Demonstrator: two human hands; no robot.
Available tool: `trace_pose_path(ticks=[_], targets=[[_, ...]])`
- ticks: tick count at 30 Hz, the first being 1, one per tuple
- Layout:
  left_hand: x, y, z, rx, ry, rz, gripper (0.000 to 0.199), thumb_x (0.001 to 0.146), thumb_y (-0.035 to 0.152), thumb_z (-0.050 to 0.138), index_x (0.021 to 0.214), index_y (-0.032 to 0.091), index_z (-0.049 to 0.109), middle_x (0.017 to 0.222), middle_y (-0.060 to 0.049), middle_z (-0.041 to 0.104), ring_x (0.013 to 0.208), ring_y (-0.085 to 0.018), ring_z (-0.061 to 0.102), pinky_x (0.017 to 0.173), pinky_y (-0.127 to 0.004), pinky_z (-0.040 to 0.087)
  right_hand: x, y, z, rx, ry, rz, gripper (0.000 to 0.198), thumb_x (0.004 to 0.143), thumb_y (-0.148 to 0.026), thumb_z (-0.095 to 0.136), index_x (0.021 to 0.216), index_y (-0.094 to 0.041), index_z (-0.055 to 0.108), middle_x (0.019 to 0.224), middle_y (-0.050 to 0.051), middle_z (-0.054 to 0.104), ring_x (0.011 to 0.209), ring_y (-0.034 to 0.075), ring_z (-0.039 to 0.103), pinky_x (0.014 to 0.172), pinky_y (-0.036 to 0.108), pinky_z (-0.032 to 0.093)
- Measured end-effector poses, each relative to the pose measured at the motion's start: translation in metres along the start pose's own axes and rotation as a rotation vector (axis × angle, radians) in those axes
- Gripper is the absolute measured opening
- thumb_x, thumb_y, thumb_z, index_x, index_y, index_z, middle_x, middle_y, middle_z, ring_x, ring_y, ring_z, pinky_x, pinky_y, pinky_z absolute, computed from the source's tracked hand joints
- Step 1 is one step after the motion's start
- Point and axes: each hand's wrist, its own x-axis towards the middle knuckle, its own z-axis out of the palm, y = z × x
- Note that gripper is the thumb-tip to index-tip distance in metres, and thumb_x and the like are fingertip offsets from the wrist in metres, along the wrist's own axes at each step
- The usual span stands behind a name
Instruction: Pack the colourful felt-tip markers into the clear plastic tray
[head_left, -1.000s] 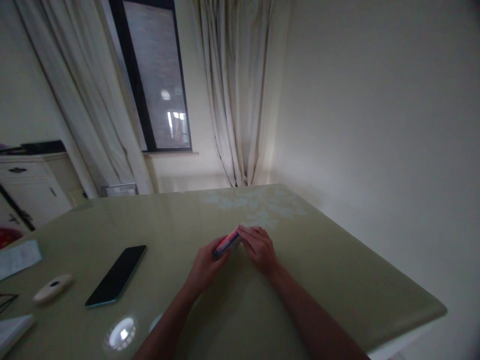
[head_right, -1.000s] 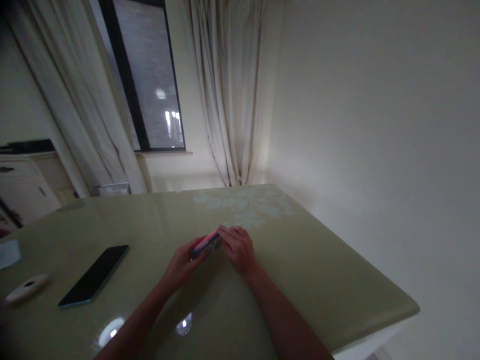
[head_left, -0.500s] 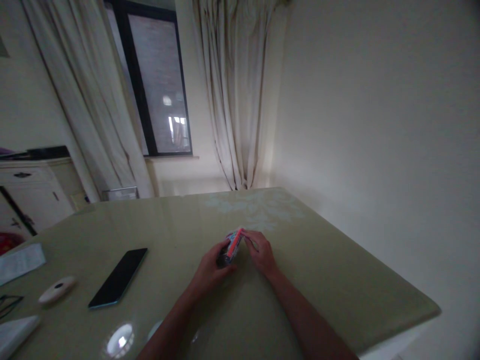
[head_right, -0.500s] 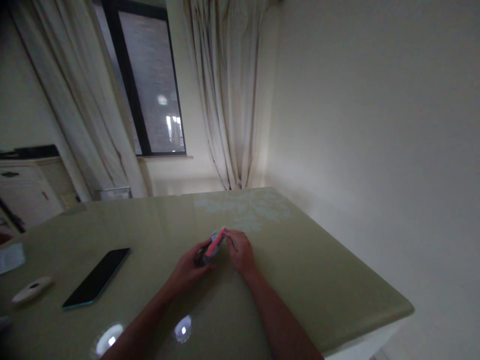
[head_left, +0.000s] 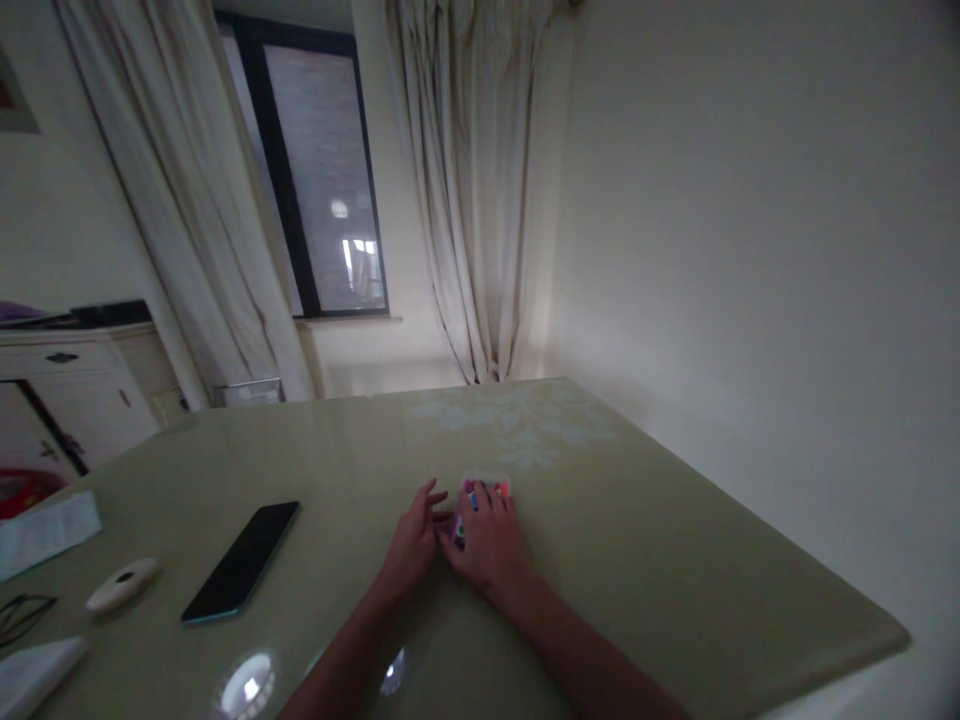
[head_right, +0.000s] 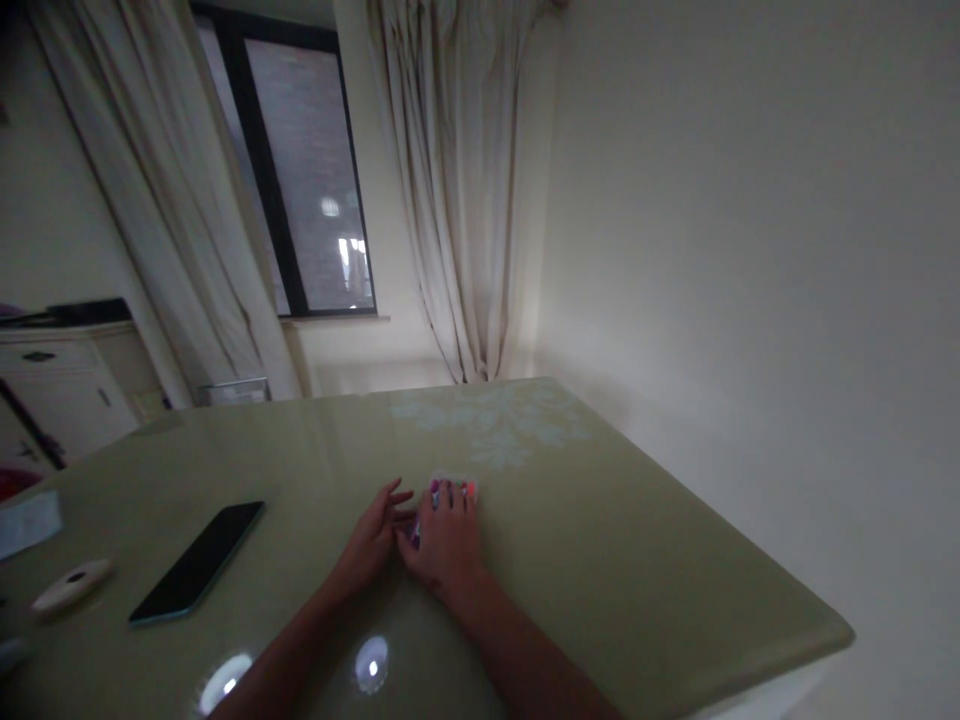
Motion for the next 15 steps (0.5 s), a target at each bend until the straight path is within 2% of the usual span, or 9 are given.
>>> trace_pose_path(ticks=[4,7,12,15], targets=[[0.0,0.001,-0.001,0.077,0.064,0.03,0.061,0.097,0.057,0.044,0.142,0.016,0.045,0.13,-0.021,0.067,0.105,-0.026,0.072,0.099,-0.049,0.055,0.008,0.016,0.002,-0.075,-0.026,0.15,0.064,0.088,-0.043,0.063,0.142,-0.011,0.058,0.142,0.027,0.058,0.131,0.042,0.053,0.112,0.062,0.032],[0.0,0.005,-0.001,0.084,0.067,0.026,0.06,0.097,0.057,0.044,0.141,0.016,0.045,0.129,-0.022,0.066,0.103,-0.026,0.072,0.098,-0.049,0.055,0.018,0.051,-0.008,-0.14,-0.028,0.274,0.059,0.087,-0.028,0.058,0.142,-0.005,0.058,0.142,0.029,0.057,0.134,0.042,0.051,0.113,0.058,0.033],[-0.001,0.008,0.0,0.091,0.072,-0.002,0.064,0.095,0.062,0.045,0.142,0.019,0.046,0.126,-0.022,0.067,0.102,-0.027,0.073,0.096,-0.048,0.055,0.022,0.114,-0.02,-0.234,-0.02,0.366,0.054,0.091,-0.016,0.048,0.143,-0.009,0.057,0.145,0.026,0.056,0.136,0.039,0.051,0.11,0.054,0.037],[-0.001,0.01,0.001,0.089,0.073,-0.01,0.066,0.093,0.062,0.048,0.141,0.017,0.045,0.126,-0.022,0.067,0.101,-0.028,0.073,0.095,-0.049,0.055,0.019,0.137,-0.019,-0.268,0.028,0.384,0.053,0.093,-0.013,0.042,0.144,-0.011,0.056,0.143,0.025,0.058,0.137,0.039,0.05,0.11,0.055,0.037]])
